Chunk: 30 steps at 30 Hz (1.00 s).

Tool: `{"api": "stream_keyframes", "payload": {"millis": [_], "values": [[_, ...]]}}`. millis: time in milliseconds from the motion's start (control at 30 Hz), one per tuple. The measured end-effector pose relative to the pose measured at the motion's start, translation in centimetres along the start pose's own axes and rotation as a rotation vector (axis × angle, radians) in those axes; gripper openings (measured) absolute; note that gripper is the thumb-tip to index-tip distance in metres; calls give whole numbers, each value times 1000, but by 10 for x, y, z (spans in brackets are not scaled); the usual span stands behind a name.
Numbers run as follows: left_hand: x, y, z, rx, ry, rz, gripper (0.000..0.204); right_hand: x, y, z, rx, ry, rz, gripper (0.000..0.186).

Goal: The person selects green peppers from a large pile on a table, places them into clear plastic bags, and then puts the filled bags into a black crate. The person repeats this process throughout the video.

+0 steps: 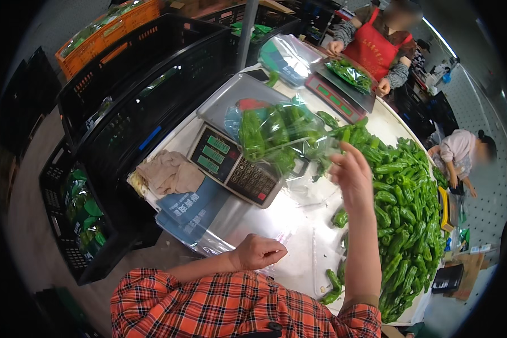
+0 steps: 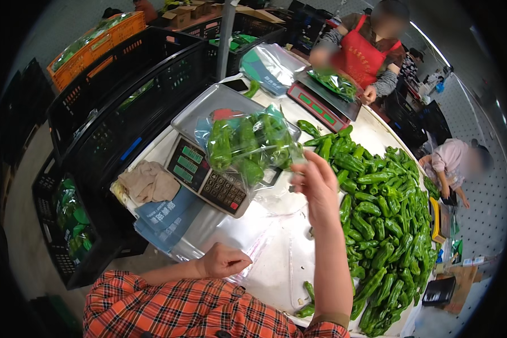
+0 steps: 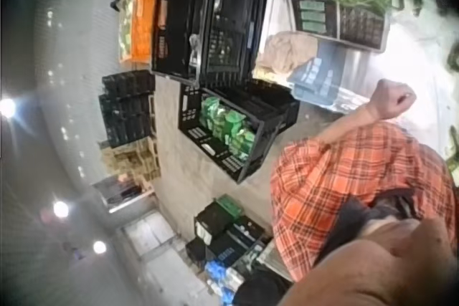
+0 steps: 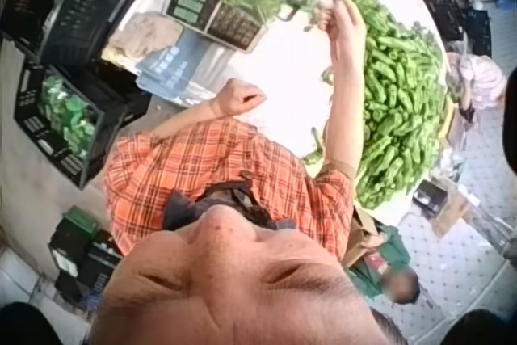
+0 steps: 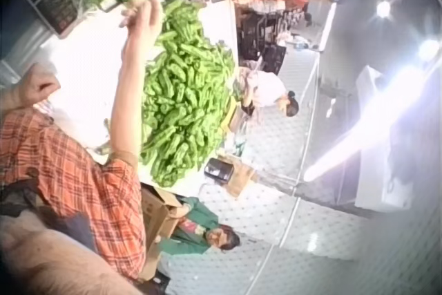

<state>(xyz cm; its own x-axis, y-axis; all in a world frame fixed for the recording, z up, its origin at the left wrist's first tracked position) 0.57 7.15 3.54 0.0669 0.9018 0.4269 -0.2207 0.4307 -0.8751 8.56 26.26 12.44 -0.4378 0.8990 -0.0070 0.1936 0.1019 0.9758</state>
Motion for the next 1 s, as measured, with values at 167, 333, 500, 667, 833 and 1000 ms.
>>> {"api": "stream_keyframes", "payload": {"millis": [167, 333, 500, 667, 833, 1000], "values": [[17, -33, 26, 44, -114, -137, 3, -36, 5, 76, -156, -259, 91, 28], [35, -83, 51, 310, -427, -427, 23, -47, 11, 63, -720, -329, 310, 43], [84, -88, 24, 648, -500, -422, 51, -29, 16, 6, -1172, -260, 647, 78], [103, -43, 38, 882, -478, -98, 78, -8, 5, 3, -1417, -321, 624, 79], [89, -15, 67, 938, -481, 68, 88, 10, -13, 58, -1507, -418, 431, 70], [86, -11, 75, 579, -522, 147, 86, 12, -14, 37, -1425, -341, 608, 59]]}}
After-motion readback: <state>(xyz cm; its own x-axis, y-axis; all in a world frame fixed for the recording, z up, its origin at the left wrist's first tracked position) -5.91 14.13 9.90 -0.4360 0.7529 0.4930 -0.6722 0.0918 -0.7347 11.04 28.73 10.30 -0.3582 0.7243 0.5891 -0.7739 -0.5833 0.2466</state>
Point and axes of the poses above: each hand's wrist, its own x-axis towards the middle knuckle, its own z-axis out of the back of the hand, y = z × x, the point moved 8 cm from there along x, towards the middle knuckle, and after that the axes turned 1 degree about z, right-handed, at the moved point
